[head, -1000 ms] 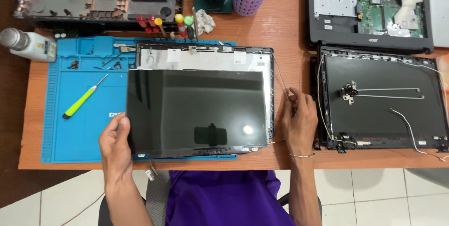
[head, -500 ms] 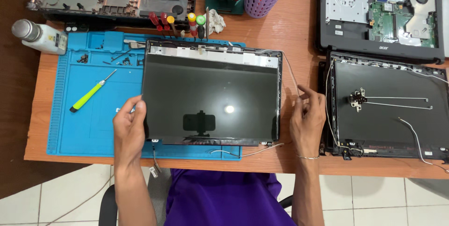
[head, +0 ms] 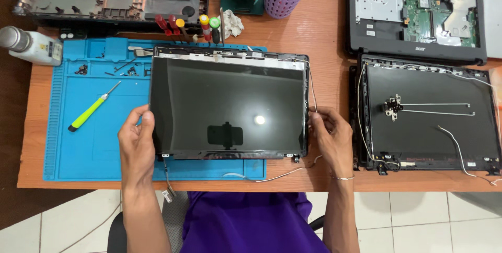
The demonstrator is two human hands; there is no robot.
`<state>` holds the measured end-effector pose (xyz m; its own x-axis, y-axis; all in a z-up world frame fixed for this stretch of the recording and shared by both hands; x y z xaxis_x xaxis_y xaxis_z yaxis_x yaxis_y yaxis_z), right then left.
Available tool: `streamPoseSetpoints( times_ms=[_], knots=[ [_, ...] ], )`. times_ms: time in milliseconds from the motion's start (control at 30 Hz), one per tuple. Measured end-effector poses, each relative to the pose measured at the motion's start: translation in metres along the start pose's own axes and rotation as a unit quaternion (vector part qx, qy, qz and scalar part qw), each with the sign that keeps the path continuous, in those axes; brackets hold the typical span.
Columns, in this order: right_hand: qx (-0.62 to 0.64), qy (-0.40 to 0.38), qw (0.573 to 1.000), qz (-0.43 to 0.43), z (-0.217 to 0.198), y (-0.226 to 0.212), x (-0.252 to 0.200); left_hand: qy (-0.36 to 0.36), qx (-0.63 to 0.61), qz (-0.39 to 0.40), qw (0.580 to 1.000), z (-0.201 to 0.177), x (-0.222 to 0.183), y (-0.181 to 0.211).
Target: The person disassembles a laptop screen assembly, prying the display panel from the frame by hand and using a screwdriver to remove internal screws and components.
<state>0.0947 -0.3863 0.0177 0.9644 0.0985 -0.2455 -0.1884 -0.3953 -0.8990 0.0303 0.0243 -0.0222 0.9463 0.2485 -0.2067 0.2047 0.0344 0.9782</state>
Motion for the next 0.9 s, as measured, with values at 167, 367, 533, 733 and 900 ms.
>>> streamPoseSetpoints(
  times_ms=[167,367,533,733,900],
  knots=[
    [0.026,0.01,0.999,-0.03,-0.001,-0.002,0.003,-0.008,-0.034,0.031,0.999,0.0,0.003,0.006],
    [0.039,0.027,0.998,-0.036,-0.001,-0.009,-0.001,-0.017,-0.035,0.023,0.999,0.006,0.01,0.014],
    [0.123,0.013,0.992,-0.039,-0.006,0.023,0.004,-0.062,-0.05,0.051,0.996,0.02,0.021,0.013],
    [0.254,-0.045,0.966,-0.004,-0.007,0.051,0.006,-0.094,-0.072,0.039,0.992,0.029,0.034,0.01],
    [0.37,-0.067,0.927,-0.013,0.001,0.042,0.007,-0.113,-0.055,0.02,0.992,0.026,0.043,0.007]
  ],
)
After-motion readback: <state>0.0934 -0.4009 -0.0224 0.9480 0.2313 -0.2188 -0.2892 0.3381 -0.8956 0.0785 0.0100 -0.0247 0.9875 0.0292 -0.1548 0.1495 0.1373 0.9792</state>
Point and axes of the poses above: each hand's wrist, its own x-axis towards the middle knuckle, its own z-axis out of the palm, y = z × x, the point moved 4 cm from there along x, towards the middle knuckle, and after that the axes turned 15 degrees about -y, right-handed, at the moved point
